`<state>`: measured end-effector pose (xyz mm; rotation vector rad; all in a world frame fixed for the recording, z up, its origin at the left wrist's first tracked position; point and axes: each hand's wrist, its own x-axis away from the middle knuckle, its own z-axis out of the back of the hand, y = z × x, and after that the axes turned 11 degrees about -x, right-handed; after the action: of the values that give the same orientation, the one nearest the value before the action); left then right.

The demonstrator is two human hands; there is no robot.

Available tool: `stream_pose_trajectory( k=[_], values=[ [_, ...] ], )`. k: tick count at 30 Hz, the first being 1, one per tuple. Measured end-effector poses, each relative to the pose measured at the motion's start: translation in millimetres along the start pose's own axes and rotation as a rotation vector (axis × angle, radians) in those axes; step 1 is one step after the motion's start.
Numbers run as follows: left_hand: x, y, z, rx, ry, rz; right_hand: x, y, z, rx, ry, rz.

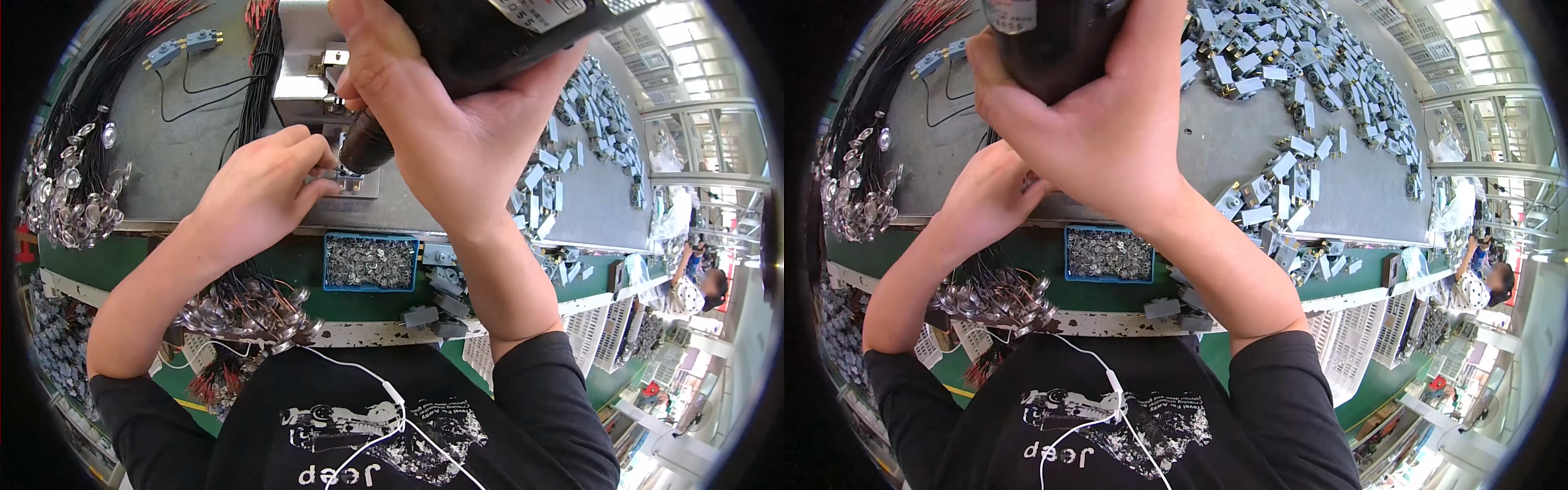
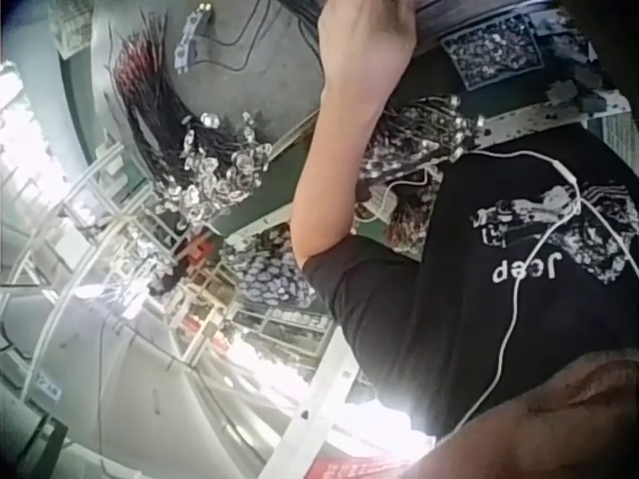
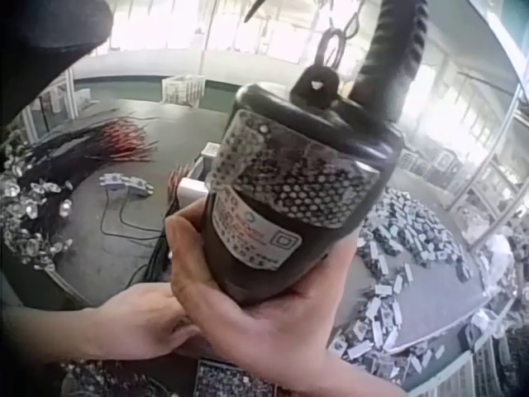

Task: Assembling electronic components by attaching wires and hardware to a base using a power tool.

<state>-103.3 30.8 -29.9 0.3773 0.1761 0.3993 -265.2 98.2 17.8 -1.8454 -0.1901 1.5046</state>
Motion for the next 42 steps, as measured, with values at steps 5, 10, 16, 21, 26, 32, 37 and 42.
stream_pose_trajectory(
  k=[5,10,16,21,26,32,37,42],
  values=[
    [-8.7,3.0,-4.4,-0.108,-0.005,0.039,-8.3,6.7,0.4,0.018,-0.043,0.046],
    [-19.6,7.6,-0.1,-0.048,-0.061,0.066,-45.1,34.2,11.1,-0.143,-0.268,0.221],
    [-17.1,-7.9,-14.9,-0.021,-0.027,-0.001,-35.6,19.3,8.3,-0.375,-0.248,0.035],
    [-15.7,-8.8,-14.4,0.104,-0.052,0.006,-17.1,-8.2,2.9,-0.245,-0.091,-0.281],
    [-18.5,-10.1,-20.8,0.161,-0.049,0.025,-15.6,-1.5,8.3,-0.306,-0.149,-0.255],
    [-10.8,-18.7,-16.8,0.107,0.017,-0.106,-13.1,2.1,12.8,-0.294,-0.270,-0.183],
    [-10.9,-11.1,-13.0,-0.025,0.080,-0.188,-23.4,-19.0,9.0,-0.255,-0.138,-0.453],
    [-9.3,-8.9,5.6,0.057,-0.041,-0.257,-33.4,-42.8,28.9,0.097,0.288,-0.024]
  ],
)
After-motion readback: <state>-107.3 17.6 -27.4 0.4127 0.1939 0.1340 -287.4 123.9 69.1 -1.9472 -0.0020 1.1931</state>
